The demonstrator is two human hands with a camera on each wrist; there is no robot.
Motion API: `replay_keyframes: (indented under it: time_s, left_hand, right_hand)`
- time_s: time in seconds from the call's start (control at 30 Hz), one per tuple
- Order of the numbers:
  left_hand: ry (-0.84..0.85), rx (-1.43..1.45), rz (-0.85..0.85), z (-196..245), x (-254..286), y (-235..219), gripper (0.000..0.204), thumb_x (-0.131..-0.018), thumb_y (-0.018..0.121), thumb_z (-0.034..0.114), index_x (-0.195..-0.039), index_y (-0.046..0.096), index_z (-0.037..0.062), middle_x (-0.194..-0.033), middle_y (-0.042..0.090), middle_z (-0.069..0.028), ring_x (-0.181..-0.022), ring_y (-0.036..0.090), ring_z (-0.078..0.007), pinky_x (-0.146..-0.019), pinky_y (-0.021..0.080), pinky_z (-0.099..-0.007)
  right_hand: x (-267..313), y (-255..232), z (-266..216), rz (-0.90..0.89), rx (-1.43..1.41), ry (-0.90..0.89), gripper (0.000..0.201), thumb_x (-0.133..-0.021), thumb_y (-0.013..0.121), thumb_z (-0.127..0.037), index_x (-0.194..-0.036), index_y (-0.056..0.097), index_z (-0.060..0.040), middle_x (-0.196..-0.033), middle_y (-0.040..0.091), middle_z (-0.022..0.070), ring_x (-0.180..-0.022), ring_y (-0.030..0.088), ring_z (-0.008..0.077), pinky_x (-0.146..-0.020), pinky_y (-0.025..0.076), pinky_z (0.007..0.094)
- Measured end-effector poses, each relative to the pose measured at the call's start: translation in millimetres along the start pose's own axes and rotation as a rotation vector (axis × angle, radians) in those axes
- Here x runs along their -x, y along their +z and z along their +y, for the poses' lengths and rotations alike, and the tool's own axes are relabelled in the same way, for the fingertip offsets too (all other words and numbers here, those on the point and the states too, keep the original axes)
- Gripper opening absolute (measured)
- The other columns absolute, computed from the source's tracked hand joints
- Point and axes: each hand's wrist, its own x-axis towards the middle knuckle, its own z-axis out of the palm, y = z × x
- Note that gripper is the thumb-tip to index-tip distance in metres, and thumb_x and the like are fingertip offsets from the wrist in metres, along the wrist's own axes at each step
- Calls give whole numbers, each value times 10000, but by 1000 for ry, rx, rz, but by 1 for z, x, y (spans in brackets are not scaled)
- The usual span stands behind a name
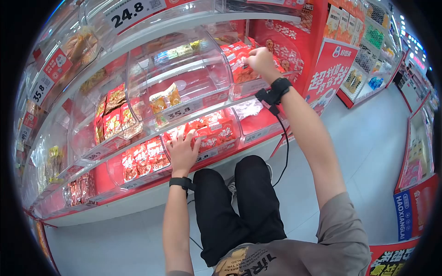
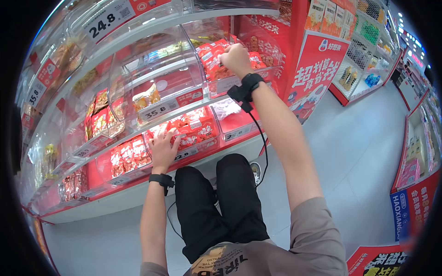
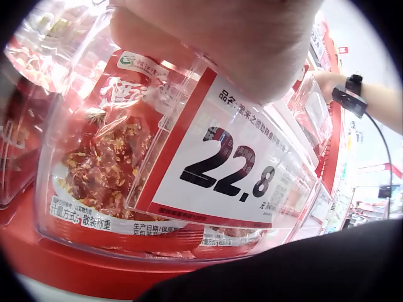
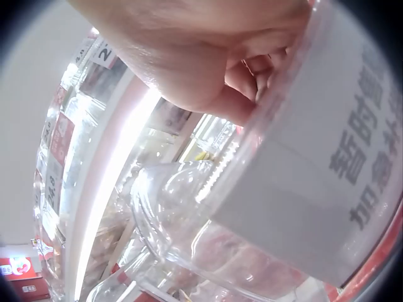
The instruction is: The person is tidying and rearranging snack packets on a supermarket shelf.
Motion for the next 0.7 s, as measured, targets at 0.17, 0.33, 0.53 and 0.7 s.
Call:
replay_keyframes:
  time_s: [0.17, 0.33, 0.53, 0.7]
  left_hand:
    - [-7, 18, -10, -1, 2, 1, 394, -874, 516, 425, -1163, 586, 166, -1115, 583, -138, -1064, 520, -302, -938, 301, -466]
    - [42, -53, 105, -6, 4, 13, 387, -871, 522, 428, -1160, 585, 178, -1144, 574, -130, -1114, 494, -304, -911, 317, -469]
    - [8, -16, 28, -6, 4, 11, 380, -874, 523, 427, -1158, 585, 182, -1207, 552, -143, -1169, 470, -312, -928, 300, -481]
    - [25, -35, 38, -11, 4, 13, 381, -873, 528, 431, -1159, 584, 185, -1228, 539, -151, -1178, 469, -316, -944, 292, -481]
  right_hand:
    - [37, -73, -9, 383, -322, -225, 197, -813, 644, -167, -846, 669, 25, -702, 667, 106, -658, 646, 189, -580, 473, 309]
    - [129, -96, -33, -177, -817, -147, 131, -853, 593, -31, -922, 664, 54, -825, 669, 111, -707, 626, 124, -648, 501, 234]
    - [182, 5, -32, -347, -760, -161, 217, -846, 570, 23, -1029, 679, -21, -945, 692, 92, -844, 616, 94, -745, 489, 237]
    - [202, 79, -36, -232, -762, -9, 185, -857, 584, -43, -1012, 681, -18, -841, 702, 95, -774, 612, 74, -706, 480, 242]
